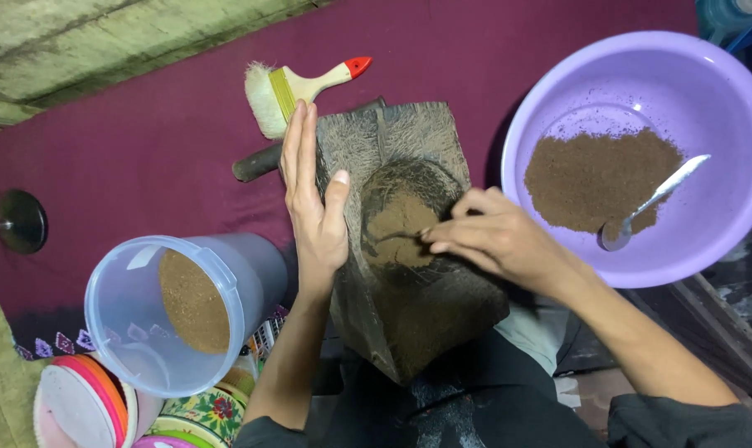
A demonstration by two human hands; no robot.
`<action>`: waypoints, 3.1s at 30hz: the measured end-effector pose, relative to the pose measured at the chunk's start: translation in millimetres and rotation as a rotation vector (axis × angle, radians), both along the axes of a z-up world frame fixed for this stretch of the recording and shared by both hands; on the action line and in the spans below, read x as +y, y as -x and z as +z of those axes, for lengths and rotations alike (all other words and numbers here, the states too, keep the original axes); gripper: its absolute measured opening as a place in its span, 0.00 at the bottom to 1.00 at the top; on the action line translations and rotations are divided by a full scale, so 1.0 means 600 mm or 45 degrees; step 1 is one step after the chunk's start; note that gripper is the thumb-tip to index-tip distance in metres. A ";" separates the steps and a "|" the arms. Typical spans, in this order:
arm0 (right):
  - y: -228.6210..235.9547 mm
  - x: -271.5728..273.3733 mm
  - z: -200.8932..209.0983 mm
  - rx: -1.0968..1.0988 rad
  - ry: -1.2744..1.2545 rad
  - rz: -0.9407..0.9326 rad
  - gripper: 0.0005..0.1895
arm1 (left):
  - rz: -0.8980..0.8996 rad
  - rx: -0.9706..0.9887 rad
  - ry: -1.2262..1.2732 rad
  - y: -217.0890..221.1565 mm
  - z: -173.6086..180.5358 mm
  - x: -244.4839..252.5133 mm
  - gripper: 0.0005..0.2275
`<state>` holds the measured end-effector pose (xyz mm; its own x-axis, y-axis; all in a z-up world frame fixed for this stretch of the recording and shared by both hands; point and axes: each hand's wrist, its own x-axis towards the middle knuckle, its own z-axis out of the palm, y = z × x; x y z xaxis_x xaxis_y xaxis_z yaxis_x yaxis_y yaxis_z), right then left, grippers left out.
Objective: Grinding and mixing brown powder ingredients using a stone mortar, pestle, spoon, and brush.
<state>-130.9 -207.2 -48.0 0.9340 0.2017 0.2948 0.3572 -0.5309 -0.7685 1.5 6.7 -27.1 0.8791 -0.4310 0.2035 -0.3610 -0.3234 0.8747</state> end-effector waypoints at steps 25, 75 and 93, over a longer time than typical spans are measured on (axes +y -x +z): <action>0.059 0.018 -0.057 -0.237 0.191 -0.558 0.07 | 0.012 -0.025 0.005 -0.004 -0.004 -0.001 0.25; -0.014 -0.034 -0.053 -0.100 0.087 -0.086 0.15 | 0.007 -0.014 -0.026 -0.002 0.012 -0.005 0.21; -0.038 -0.039 0.053 -0.132 -0.014 -0.266 0.10 | 0.019 -0.012 0.017 -0.004 0.009 -0.006 0.21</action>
